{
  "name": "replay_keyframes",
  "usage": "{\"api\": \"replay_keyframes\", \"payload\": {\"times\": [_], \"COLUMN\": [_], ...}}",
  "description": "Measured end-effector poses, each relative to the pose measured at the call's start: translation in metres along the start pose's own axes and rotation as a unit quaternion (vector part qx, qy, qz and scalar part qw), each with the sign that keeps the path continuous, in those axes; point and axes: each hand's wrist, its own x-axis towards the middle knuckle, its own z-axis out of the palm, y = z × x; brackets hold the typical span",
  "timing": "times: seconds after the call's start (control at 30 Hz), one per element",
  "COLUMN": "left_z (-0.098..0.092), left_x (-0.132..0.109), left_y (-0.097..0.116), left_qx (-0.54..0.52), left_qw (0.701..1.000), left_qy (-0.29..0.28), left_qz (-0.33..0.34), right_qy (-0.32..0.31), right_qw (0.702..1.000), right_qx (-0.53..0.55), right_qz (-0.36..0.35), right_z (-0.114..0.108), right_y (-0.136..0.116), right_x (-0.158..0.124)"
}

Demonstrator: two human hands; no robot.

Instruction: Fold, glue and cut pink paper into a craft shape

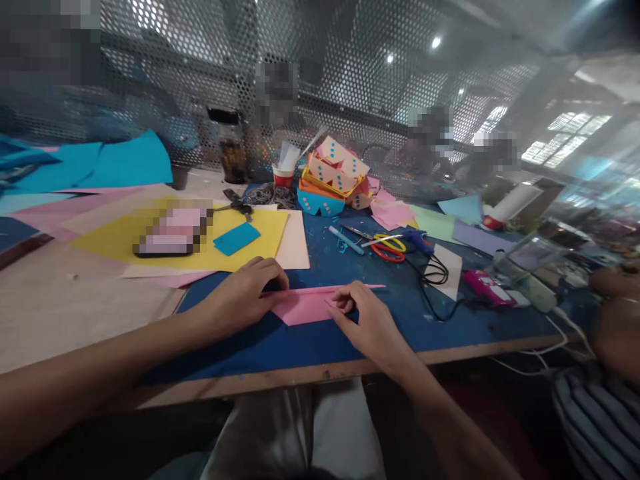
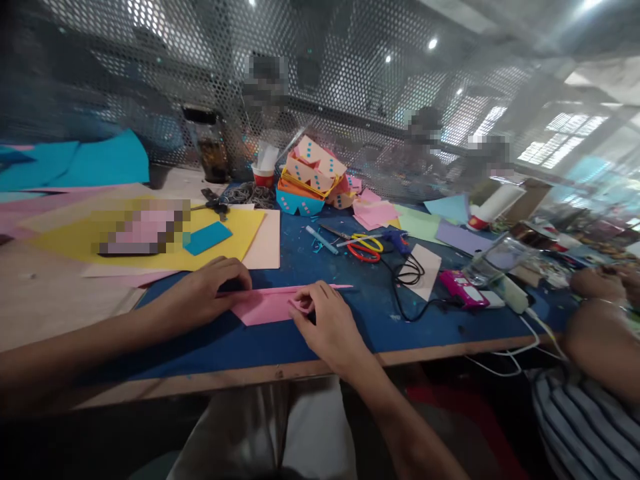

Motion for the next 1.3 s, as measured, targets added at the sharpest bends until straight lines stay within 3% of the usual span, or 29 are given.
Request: {"api": "replay_keyframes", "payload": {"times": [0.17,0.27,0.33,0.4,0.5,0.57,0.87,1.3], "left_z": [-0.008,-0.014,-0.016,-0.017,-0.018,-0.019,-0.030,-0.035], "left_x": [0.001,0.005,0.008,0.010,0.011,0.010,0.018,0.022], "left_y": [0.002,-0.001,-0.002,-0.001,0.001,0.001,-0.013,-0.021], "left_qx": [-0.066,-0.127,-0.166,-0.198,-0.234,-0.255,-0.288,-0.283], "left_qw": [0.997,0.990,0.983,0.977,0.967,0.961,0.949,0.948], "left_qy": [0.023,0.034,0.037,0.038,0.034,0.023,0.000,-0.019], "left_qz": [-0.041,-0.056,-0.065,-0.075,-0.091,-0.102,-0.131,-0.141], "right_qy": [0.096,0.156,0.140,0.087,0.016,0.000,0.019,0.033], "right_qw": [0.995,0.984,0.973,0.959,0.951,0.953,0.964,0.965], "right_qx": [-0.001,0.033,0.116,0.206,0.261,0.260,0.237,0.234], "right_qz": [0.007,0.082,0.145,0.174,0.164,0.155,0.120,0.118], "right_z": [-0.001,-0.004,-0.006,-0.007,-0.005,-0.002,0.009,0.011], "right_y": [-0.003,-0.003,-0.002,-0.003,-0.009,-0.013,-0.002,0.004], "right_x": [-0.001,0.001,0.008,0.018,0.036,0.048,0.078,0.077]}}
